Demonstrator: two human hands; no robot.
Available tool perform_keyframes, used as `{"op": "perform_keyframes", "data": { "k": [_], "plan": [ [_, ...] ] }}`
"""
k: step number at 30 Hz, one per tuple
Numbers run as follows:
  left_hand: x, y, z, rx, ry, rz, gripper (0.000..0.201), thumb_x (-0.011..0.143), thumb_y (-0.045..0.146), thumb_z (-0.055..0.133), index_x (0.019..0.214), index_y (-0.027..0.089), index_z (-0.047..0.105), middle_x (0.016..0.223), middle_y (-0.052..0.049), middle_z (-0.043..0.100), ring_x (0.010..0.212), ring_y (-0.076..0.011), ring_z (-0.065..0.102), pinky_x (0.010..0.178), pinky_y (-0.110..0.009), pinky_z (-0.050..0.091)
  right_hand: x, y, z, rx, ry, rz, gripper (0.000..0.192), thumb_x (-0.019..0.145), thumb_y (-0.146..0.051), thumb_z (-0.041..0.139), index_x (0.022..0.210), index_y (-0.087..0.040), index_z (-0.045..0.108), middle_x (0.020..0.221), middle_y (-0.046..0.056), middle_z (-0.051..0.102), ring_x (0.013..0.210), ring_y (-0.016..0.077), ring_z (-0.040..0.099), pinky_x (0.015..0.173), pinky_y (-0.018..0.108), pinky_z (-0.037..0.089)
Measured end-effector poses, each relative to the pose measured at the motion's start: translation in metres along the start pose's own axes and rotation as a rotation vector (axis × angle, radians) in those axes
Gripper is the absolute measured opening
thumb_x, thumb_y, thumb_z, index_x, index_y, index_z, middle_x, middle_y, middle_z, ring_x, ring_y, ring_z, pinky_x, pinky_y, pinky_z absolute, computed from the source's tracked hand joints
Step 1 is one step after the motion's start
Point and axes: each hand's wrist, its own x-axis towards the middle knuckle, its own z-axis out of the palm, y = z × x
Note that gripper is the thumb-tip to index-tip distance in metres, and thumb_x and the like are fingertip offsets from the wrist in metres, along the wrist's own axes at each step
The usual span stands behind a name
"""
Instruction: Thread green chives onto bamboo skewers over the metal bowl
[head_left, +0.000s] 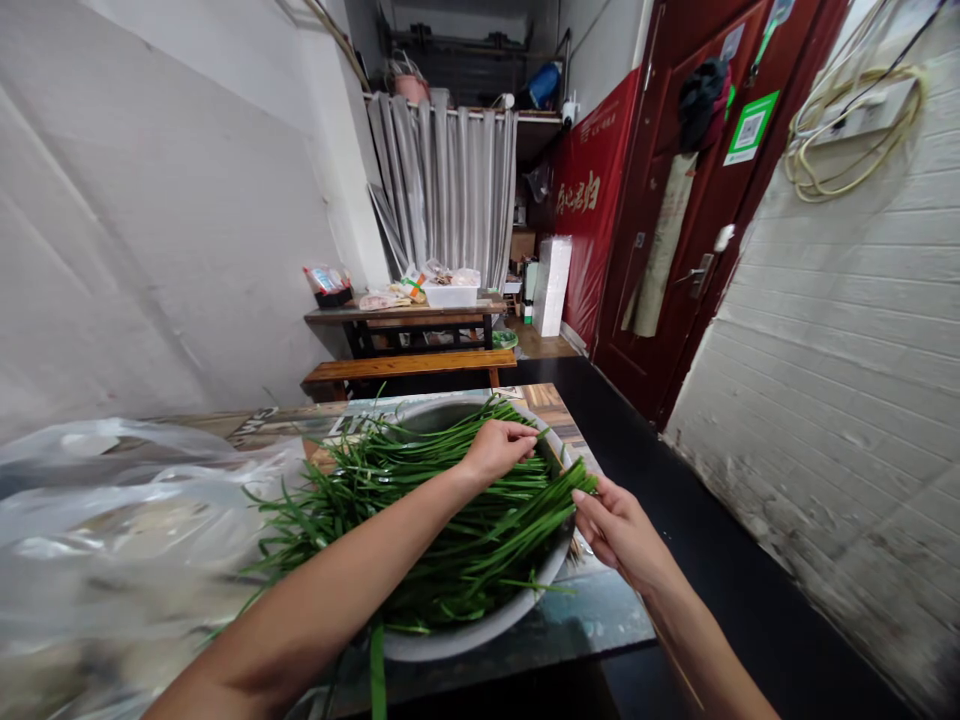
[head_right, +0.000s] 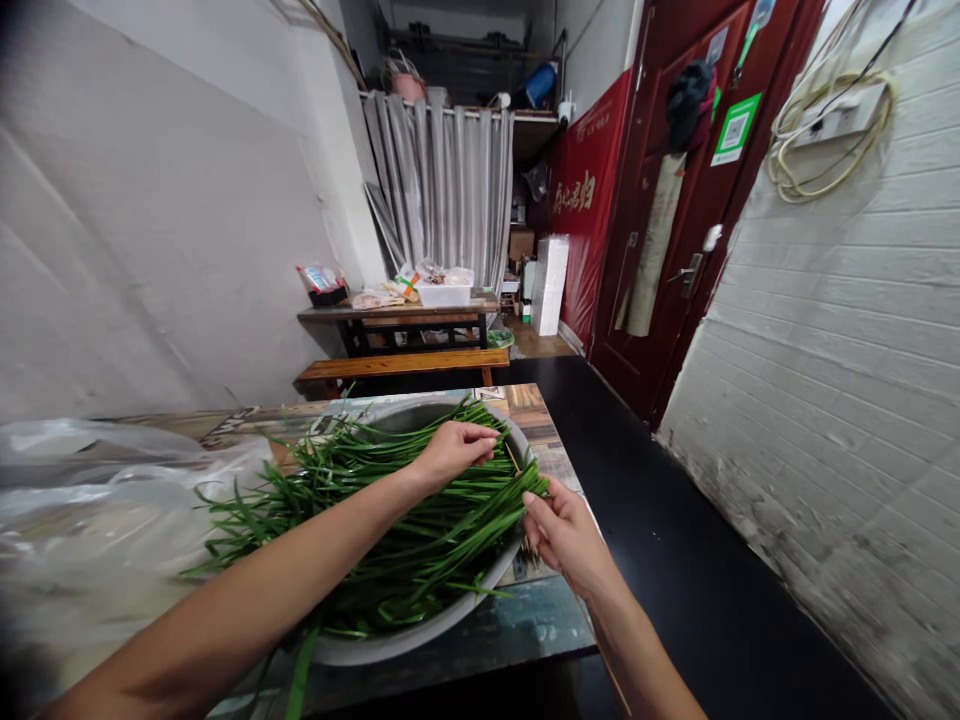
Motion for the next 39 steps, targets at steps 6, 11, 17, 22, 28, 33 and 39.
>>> {"op": "perform_keyframes", "data": {
  "k": [6, 11, 17, 22, 28, 33, 39],
  "plan": [
    [-0.005, 0.009, 0.003, -0.196, -0.032, -0.115, 0.020, 0.069, 0.012, 0.056, 0.087, 0.006, 0.063, 0.061, -0.002, 0.061, 0.046, -0.0050, 0.048, 0.045, -0.017, 0.039, 0.002, -0.001, 0.001, -0.013, 0.016, 0.017, 0.028, 0.077, -0.040, 0.058, 0.089, -0.017, 0.048, 0.043, -0.010, 0.045, 0.023, -0.0001, 0.020, 0.025, 0.012, 0.010],
    [-0.010, 0.016, 0.005, -0.152, -0.060, -0.102, 0.013, 0.071, 0.021, 0.057, 0.071, 0.008, 0.061, 0.059, -0.003, 0.061, 0.048, -0.0064, 0.051, 0.043, -0.016, 0.038, 0.001, -0.001, 0.000, -0.002, -0.006, 0.011, 0.026, 0.078, -0.038, 0.057, 0.090, -0.017, 0.048, 0.043, -0.010, 0.045, 0.023, -0.0004, 0.019, 0.025, 0.012, 0.009],
    [-0.012, 0.017, 0.005, -0.022, -0.022, -0.016, 0.020, 0.071, 0.028, 0.057, 0.073, 0.009, 0.063, 0.061, -0.003, 0.062, 0.047, -0.0062, 0.048, 0.041, -0.015, 0.036, 0.001, -0.002, 0.000, 0.002, 0.000, 0.014, 0.023, 0.079, -0.035, 0.057, 0.090, -0.017, 0.048, 0.043, -0.010, 0.045, 0.023, -0.0006, 0.020, 0.024, 0.012, 0.009],
    [-0.012, 0.016, 0.005, 0.017, 0.002, 0.038, 0.021, 0.070, 0.028, 0.058, 0.074, 0.009, 0.066, 0.061, -0.003, 0.063, 0.047, -0.0061, 0.047, 0.044, -0.016, 0.038, 0.000, -0.002, 0.002, 0.021, 0.004, 0.006, 0.023, 0.079, -0.035, 0.057, 0.090, -0.017, 0.048, 0.042, -0.010, 0.045, 0.023, -0.0005, 0.020, 0.025, 0.012, 0.009],
    [-0.012, 0.016, 0.005, 0.018, 0.021, 0.022, 0.020, 0.070, 0.027, 0.058, 0.073, 0.010, 0.067, 0.061, -0.003, 0.064, 0.047, -0.0069, 0.049, 0.046, -0.017, 0.040, 0.000, 0.000, 0.003, 0.026, 0.022, -0.005, 0.024, 0.078, -0.037, 0.058, 0.088, -0.017, 0.047, 0.042, -0.011, 0.044, 0.023, -0.0002, 0.020, 0.025, 0.012, 0.009],
    [-0.013, 0.015, 0.005, 0.035, 0.012, 0.020, 0.020, 0.070, 0.028, 0.058, 0.072, 0.010, 0.067, 0.062, -0.003, 0.064, 0.048, -0.0076, 0.050, 0.047, -0.018, 0.040, 0.000, 0.000, 0.003, 0.015, 0.021, -0.001, 0.026, 0.077, -0.038, 0.058, 0.089, -0.017, 0.048, 0.043, -0.010, 0.045, 0.023, -0.0002, 0.020, 0.025, 0.013, 0.009],
    [-0.014, 0.015, 0.005, 0.027, 0.011, 0.028, 0.021, 0.070, 0.028, 0.058, 0.075, 0.010, 0.068, 0.063, -0.003, 0.064, 0.048, -0.0076, 0.050, 0.048, -0.018, 0.041, -0.001, 0.000, 0.004, 0.014, 0.010, -0.018, 0.023, 0.080, -0.037, 0.056, 0.088, -0.017, 0.048, 0.042, -0.011, 0.043, 0.024, -0.0003, 0.019, 0.025, 0.012, 0.009]
  ]
}}
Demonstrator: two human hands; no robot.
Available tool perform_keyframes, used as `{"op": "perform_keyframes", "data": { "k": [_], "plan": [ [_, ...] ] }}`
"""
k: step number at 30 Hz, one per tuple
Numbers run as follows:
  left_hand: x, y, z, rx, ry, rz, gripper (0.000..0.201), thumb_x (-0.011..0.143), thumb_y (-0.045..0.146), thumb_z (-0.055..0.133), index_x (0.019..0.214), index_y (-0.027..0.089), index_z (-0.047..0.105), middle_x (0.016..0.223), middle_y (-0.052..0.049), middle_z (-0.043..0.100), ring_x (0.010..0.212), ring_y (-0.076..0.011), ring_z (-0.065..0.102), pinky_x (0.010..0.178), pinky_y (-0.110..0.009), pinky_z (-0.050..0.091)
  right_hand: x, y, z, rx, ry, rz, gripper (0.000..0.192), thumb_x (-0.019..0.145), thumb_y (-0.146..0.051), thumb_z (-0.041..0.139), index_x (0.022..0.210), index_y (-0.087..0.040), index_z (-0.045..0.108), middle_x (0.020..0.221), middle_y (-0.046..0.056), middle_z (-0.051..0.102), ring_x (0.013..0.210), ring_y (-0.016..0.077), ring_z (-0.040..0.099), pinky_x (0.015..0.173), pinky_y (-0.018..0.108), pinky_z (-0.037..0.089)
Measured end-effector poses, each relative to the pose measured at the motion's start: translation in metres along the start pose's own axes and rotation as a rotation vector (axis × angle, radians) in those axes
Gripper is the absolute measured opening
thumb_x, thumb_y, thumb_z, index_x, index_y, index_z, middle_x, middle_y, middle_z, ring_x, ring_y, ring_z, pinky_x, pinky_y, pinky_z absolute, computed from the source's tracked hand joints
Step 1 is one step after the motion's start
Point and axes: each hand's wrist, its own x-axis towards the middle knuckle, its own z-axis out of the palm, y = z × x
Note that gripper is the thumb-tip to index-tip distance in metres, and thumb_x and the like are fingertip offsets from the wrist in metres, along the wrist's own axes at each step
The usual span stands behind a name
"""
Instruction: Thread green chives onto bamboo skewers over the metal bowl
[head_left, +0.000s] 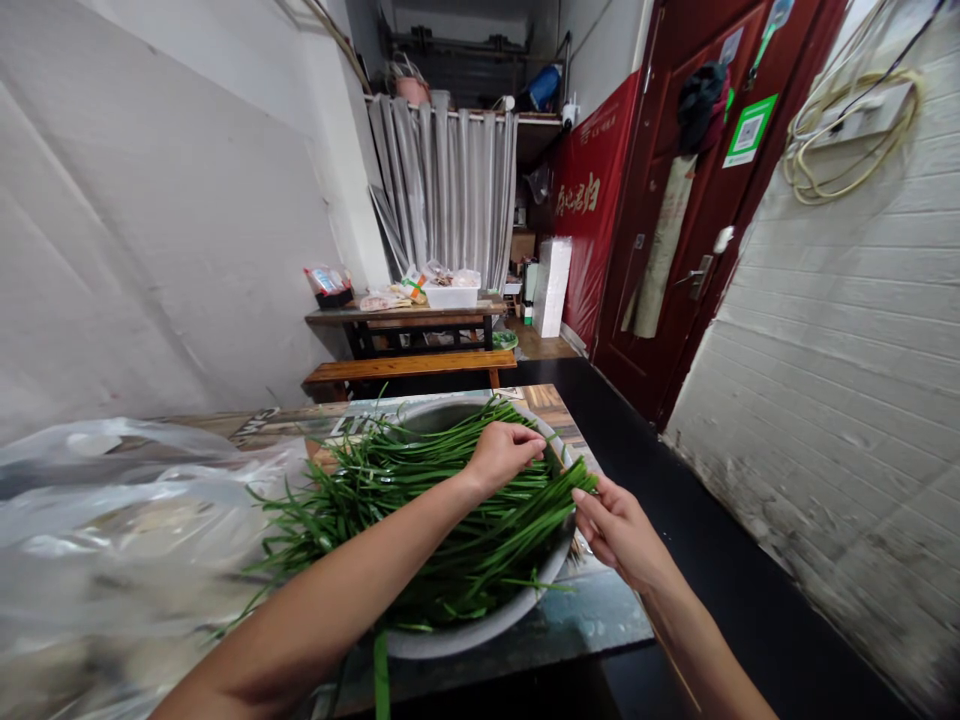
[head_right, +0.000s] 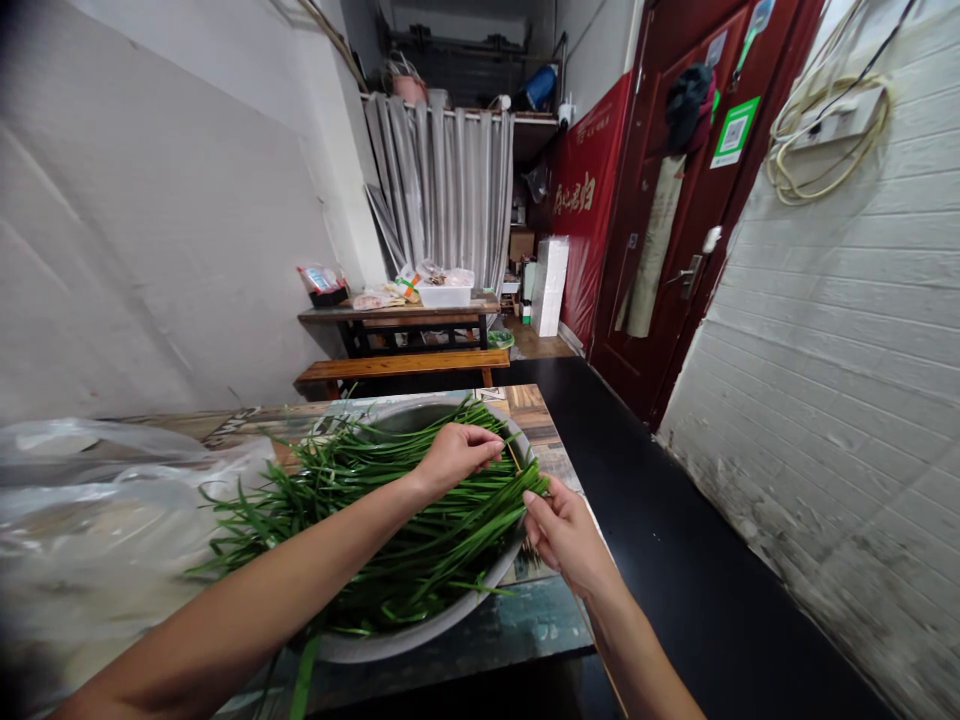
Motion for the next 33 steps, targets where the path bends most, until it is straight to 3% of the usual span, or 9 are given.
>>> {"op": "perform_keyframes", "data": {
  "k": [8, 13, 17, 20, 25, 29, 33],
  "plan": [
    [0.000, 0.000, -0.002, 0.011, -0.018, 0.038, 0.024, 0.070, 0.029, 0.059, 0.080, 0.009, 0.069, 0.066, -0.005, 0.066, 0.051, -0.0089, 0.052, 0.050, -0.019, 0.042, -0.001, -0.002, 0.001, -0.008, 0.019, 0.011, 0.028, 0.076, -0.040, 0.060, 0.087, -0.017, 0.049, 0.043, -0.010, 0.044, 0.023, 0.0001, 0.019, 0.025, 0.013, 0.009],
    [-0.009, -0.005, 0.007, 0.027, -0.051, 0.080, 0.026, 0.071, 0.030, 0.058, 0.085, 0.011, 0.070, 0.075, -0.005, 0.069, 0.060, -0.0126, 0.058, 0.057, -0.021, 0.045, 0.000, 0.000, 0.004, 0.031, 0.002, -0.028, 0.031, 0.077, -0.041, 0.058, 0.095, -0.018, 0.048, 0.047, -0.008, 0.049, 0.024, 0.0004, 0.021, 0.027, 0.014, 0.011],
    [-0.023, -0.005, 0.011, 0.053, -0.179, 0.183, 0.026, 0.074, 0.027, 0.055, 0.093, 0.015, 0.069, 0.093, -0.005, 0.068, 0.082, -0.0161, 0.062, 0.076, -0.023, 0.046, -0.001, 0.001, 0.004, 0.036, 0.001, -0.056, 0.032, 0.080, -0.039, 0.055, 0.103, -0.018, 0.047, 0.047, -0.008, 0.047, 0.026, 0.0008, 0.019, 0.028, 0.014, 0.011],
    [-0.020, -0.004, -0.004, 0.109, -0.290, 0.161, 0.029, 0.076, 0.026, 0.053, 0.099, 0.016, 0.066, 0.098, -0.003, 0.067, 0.088, -0.0160, 0.061, 0.082, -0.024, 0.044, -0.008, 0.004, 0.001, 0.008, 0.045, -0.074, 0.031, 0.080, -0.039, 0.056, 0.102, -0.019, 0.048, 0.046, -0.009, 0.045, 0.028, 0.0011, 0.019, 0.029, 0.014, 0.010],
    [0.010, -0.023, -0.032, 0.462, -0.130, 0.131, 0.021, 0.071, 0.023, 0.057, 0.085, 0.018, 0.071, 0.084, -0.003, 0.070, 0.079, -0.0166, 0.061, 0.073, -0.022, 0.043, -0.023, 0.013, -0.004, -0.014, 0.106, -0.071, 0.027, 0.081, -0.038, 0.055, 0.100, -0.020, 0.048, 0.047, -0.009, 0.042, 0.030, 0.0017, 0.018, 0.030, 0.015, 0.010],
    [0.023, -0.053, -0.026, 0.687, -0.168, 0.181, 0.015, 0.065, 0.020, 0.062, 0.077, 0.020, 0.071, 0.074, -0.003, 0.068, 0.070, -0.0161, 0.059, 0.068, -0.022, 0.041, -0.027, 0.016, -0.004, 0.008, 0.123, -0.077, 0.022, 0.081, -0.038, 0.055, 0.094, -0.020, 0.049, 0.048, -0.008, 0.041, 0.032, 0.0023, 0.018, 0.030, 0.014, 0.011],
    [0.033, -0.070, -0.014, 0.692, -0.082, 0.202, 0.014, 0.071, 0.023, 0.058, 0.076, 0.020, 0.071, 0.078, -0.004, 0.068, 0.074, -0.0156, 0.058, 0.071, -0.021, 0.040, -0.025, 0.015, -0.003, 0.005, 0.121, -0.071, 0.022, 0.080, -0.039, 0.056, 0.090, -0.020, 0.050, 0.048, -0.008, 0.041, 0.032, 0.0024, 0.018, 0.030, 0.015, 0.011]
  ]
}}
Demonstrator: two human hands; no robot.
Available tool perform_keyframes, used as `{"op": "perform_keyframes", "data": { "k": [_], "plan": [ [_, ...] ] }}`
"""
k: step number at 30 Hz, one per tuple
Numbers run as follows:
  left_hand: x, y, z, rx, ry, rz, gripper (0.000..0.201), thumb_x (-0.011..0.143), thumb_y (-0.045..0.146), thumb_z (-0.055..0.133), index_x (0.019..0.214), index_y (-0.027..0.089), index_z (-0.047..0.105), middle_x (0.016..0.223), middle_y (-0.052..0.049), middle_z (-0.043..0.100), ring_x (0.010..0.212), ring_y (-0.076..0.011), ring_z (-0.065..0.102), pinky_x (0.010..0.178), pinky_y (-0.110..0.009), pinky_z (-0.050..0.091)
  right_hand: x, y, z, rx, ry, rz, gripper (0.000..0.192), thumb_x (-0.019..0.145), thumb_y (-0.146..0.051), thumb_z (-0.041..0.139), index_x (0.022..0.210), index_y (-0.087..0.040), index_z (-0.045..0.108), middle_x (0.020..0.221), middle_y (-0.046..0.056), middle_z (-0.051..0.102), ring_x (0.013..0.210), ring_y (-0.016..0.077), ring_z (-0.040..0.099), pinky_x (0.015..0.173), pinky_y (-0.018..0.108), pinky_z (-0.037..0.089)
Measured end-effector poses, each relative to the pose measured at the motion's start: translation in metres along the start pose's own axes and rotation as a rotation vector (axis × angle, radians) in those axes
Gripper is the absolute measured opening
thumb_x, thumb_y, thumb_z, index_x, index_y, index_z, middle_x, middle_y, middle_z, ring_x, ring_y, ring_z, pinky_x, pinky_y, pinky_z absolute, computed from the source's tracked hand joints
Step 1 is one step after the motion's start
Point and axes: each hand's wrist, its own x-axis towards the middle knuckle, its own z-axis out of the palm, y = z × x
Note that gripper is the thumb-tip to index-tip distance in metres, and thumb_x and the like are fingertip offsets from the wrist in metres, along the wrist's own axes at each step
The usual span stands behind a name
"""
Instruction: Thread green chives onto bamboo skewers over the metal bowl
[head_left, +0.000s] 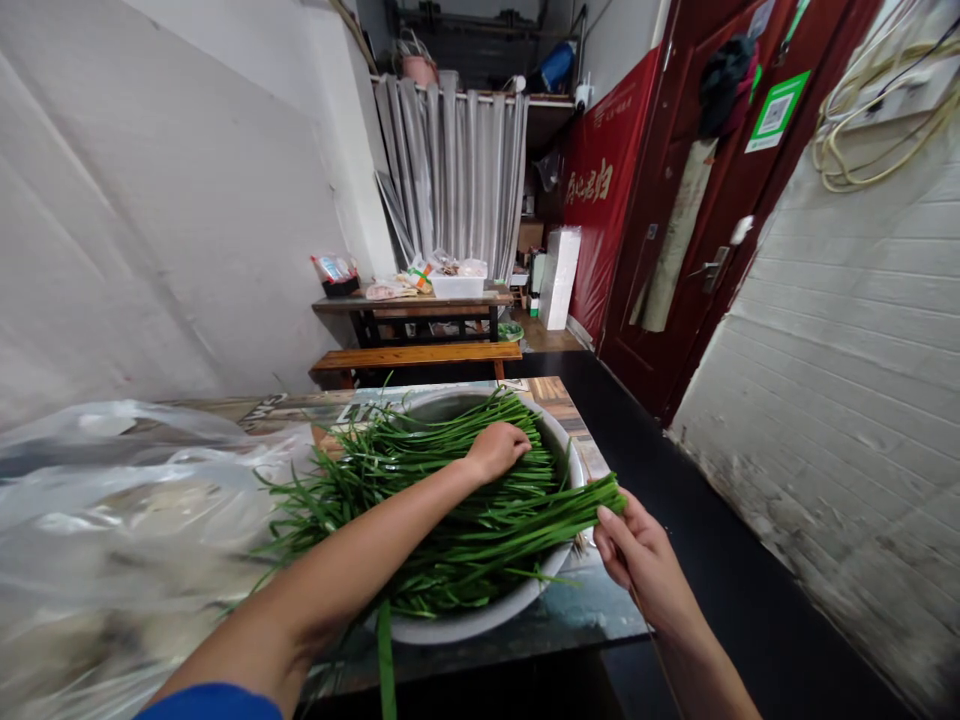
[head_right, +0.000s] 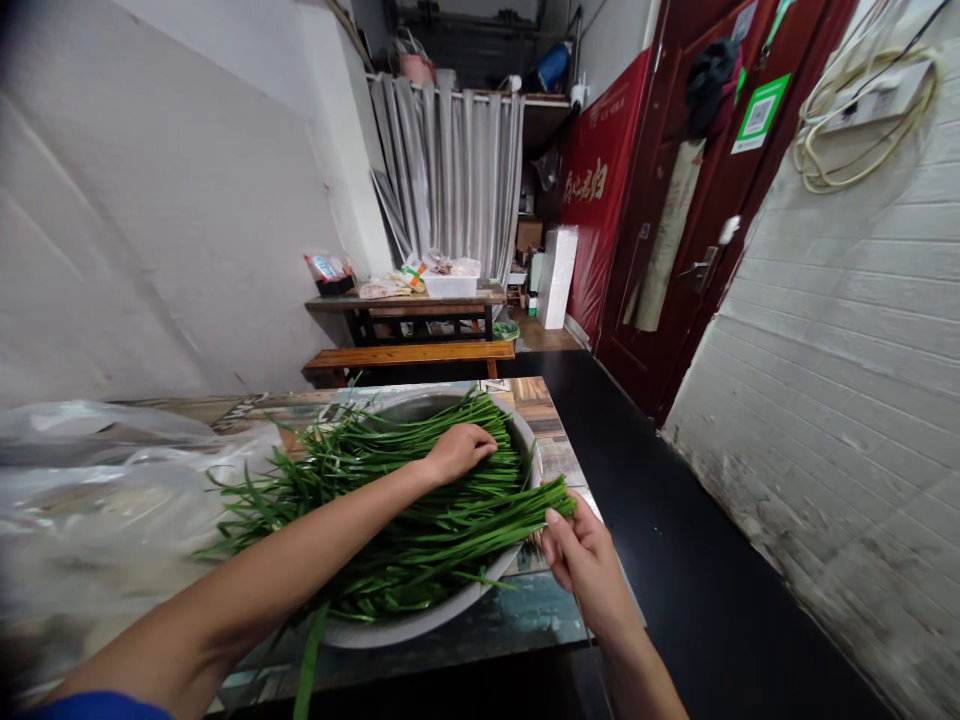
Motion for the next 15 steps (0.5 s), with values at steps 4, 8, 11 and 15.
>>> {"op": "perform_keyframes", "data": {
  "k": [4, 8, 11, 15],
  "plan": [
    [0.011, -0.004, 0.007, 0.033, -0.033, 0.041, 0.010, 0.067, 0.019, 0.061, 0.071, 0.020, 0.071, 0.074, -0.003, 0.066, 0.073, -0.0157, 0.057, 0.072, -0.022, 0.039, 0.002, 0.000, 0.000, 0.003, 0.013, 0.004, 0.024, 0.079, -0.040, 0.057, 0.089, -0.020, 0.050, 0.048, -0.008, 0.040, 0.032, 0.0028, 0.018, 0.030, 0.015, 0.011],
    [0.013, -0.005, 0.011, 0.039, -0.066, 0.068, 0.009, 0.063, 0.018, 0.065, 0.069, 0.022, 0.071, 0.074, -0.004, 0.065, 0.076, -0.0170, 0.057, 0.074, -0.023, 0.039, 0.003, 0.001, 0.002, 0.012, 0.007, 0.013, 0.025, 0.079, -0.040, 0.056, 0.093, -0.020, 0.051, 0.048, -0.008, 0.041, 0.032, 0.0027, 0.018, 0.030, 0.014, 0.011],
    [0.011, 0.000, 0.007, 0.036, -0.048, 0.071, 0.011, 0.066, 0.018, 0.061, 0.071, 0.022, 0.071, 0.078, -0.004, 0.067, 0.079, -0.0174, 0.058, 0.075, -0.023, 0.039, 0.005, 0.000, 0.002, 0.008, -0.005, 0.005, 0.022, 0.081, -0.038, 0.055, 0.094, -0.020, 0.051, 0.048, -0.009, 0.041, 0.031, 0.0021, 0.018, 0.029, 0.014, 0.011],
    [0.009, 0.010, -0.009, -0.033, 0.059, 0.042, 0.022, 0.074, 0.022, 0.049, 0.081, 0.019, 0.070, 0.083, -0.004, 0.068, 0.077, -0.0160, 0.059, 0.072, -0.023, 0.041, 0.012, -0.001, 0.000, 0.001, -0.039, 0.010, 0.023, 0.082, -0.036, 0.055, 0.095, -0.019, 0.049, 0.047, -0.009, 0.043, 0.030, 0.0013, 0.019, 0.029, 0.013, 0.011]
  ]
}}
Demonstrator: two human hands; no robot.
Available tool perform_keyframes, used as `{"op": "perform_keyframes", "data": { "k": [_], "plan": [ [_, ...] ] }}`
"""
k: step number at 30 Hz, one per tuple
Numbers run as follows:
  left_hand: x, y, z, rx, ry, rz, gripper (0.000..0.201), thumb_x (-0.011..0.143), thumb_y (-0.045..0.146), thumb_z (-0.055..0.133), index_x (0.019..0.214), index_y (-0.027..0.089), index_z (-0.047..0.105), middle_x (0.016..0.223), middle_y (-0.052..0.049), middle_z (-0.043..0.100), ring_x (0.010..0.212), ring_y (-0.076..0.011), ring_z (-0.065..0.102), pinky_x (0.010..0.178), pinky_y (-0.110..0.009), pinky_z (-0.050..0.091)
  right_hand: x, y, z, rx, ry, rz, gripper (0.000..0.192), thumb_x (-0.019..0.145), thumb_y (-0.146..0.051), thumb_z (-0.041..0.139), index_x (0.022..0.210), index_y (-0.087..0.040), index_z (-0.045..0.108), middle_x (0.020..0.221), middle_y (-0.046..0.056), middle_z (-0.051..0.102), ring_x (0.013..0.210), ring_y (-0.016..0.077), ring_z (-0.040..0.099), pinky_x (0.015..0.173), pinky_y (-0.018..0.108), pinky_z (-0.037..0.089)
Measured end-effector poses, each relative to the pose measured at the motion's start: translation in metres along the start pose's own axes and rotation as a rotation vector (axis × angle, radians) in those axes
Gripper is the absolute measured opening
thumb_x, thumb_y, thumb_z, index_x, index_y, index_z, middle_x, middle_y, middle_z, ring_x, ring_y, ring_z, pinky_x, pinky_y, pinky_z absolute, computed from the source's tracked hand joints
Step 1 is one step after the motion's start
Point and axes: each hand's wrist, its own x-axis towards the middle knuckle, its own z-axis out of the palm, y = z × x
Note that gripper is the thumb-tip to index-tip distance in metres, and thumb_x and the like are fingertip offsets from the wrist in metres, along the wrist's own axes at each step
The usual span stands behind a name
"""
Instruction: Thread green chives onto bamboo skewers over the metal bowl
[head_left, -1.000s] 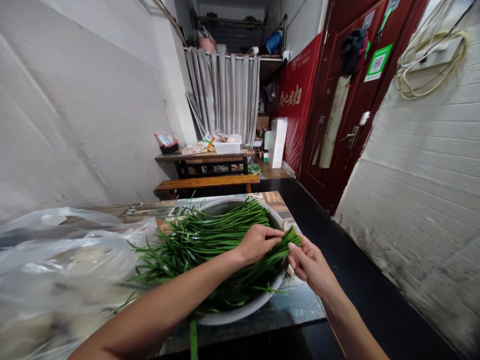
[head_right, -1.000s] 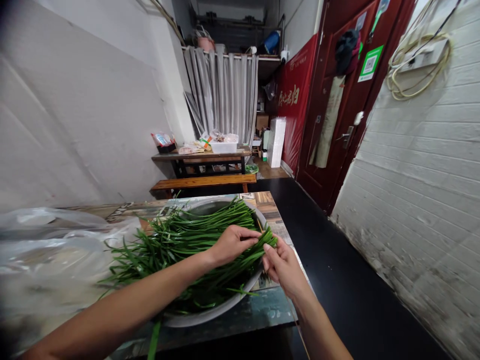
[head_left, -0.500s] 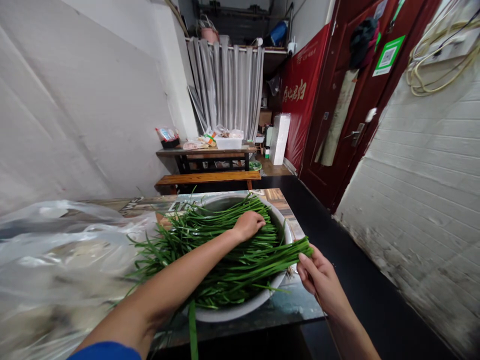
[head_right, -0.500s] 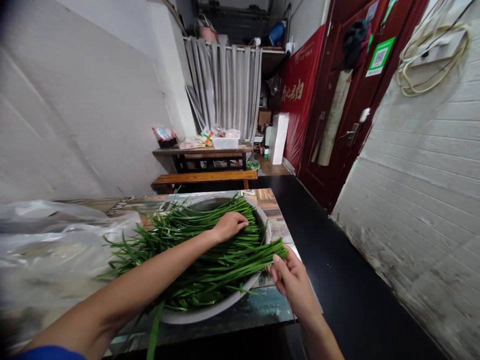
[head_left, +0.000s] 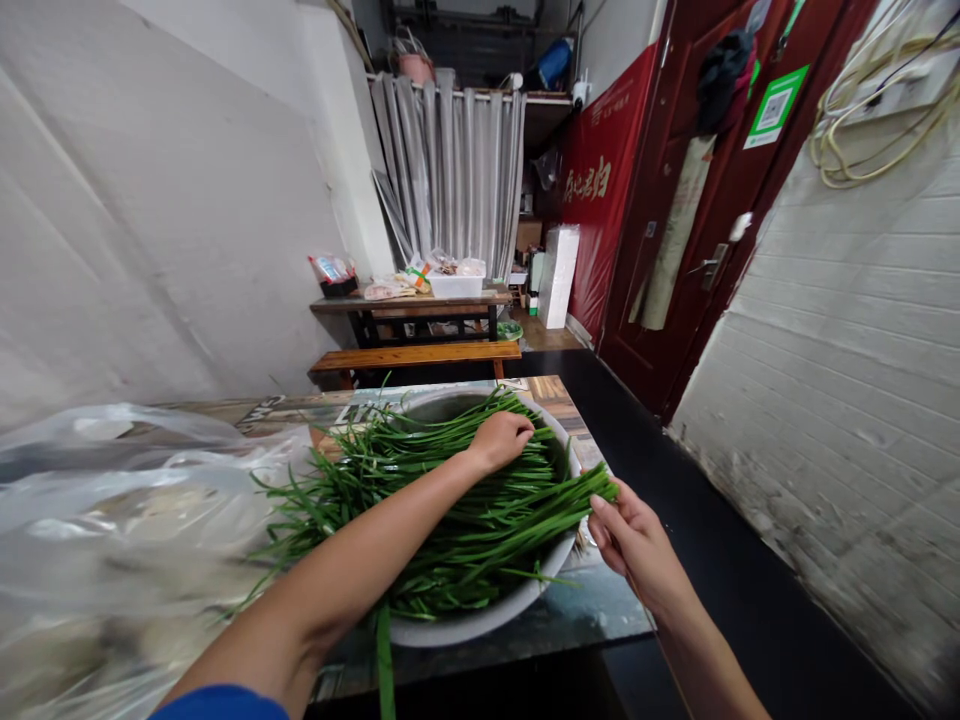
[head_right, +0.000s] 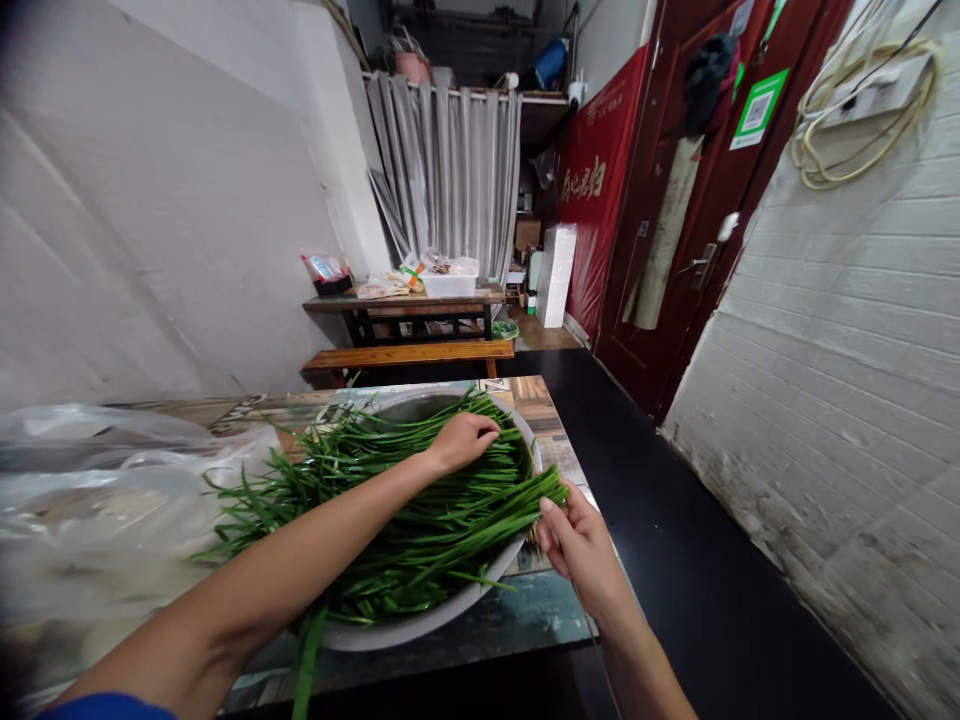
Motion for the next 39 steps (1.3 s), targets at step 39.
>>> {"op": "perform_keyframes", "data": {
  "k": [39],
  "plan": [
    [-0.007, 0.049, -0.027, -0.797, -0.058, -0.291, 0.016, 0.068, 0.017, 0.060, 0.079, 0.007, 0.067, 0.064, -0.004, 0.066, 0.053, -0.0084, 0.055, 0.055, -0.020, 0.045, 0.019, -0.011, 0.001, 0.025, -0.093, 0.058, 0.028, 0.080, -0.034, 0.056, 0.101, -0.019, 0.047, 0.047, -0.009, 0.046, 0.027, 0.0000, 0.018, 0.028, 0.013, 0.008]
  ]
}}
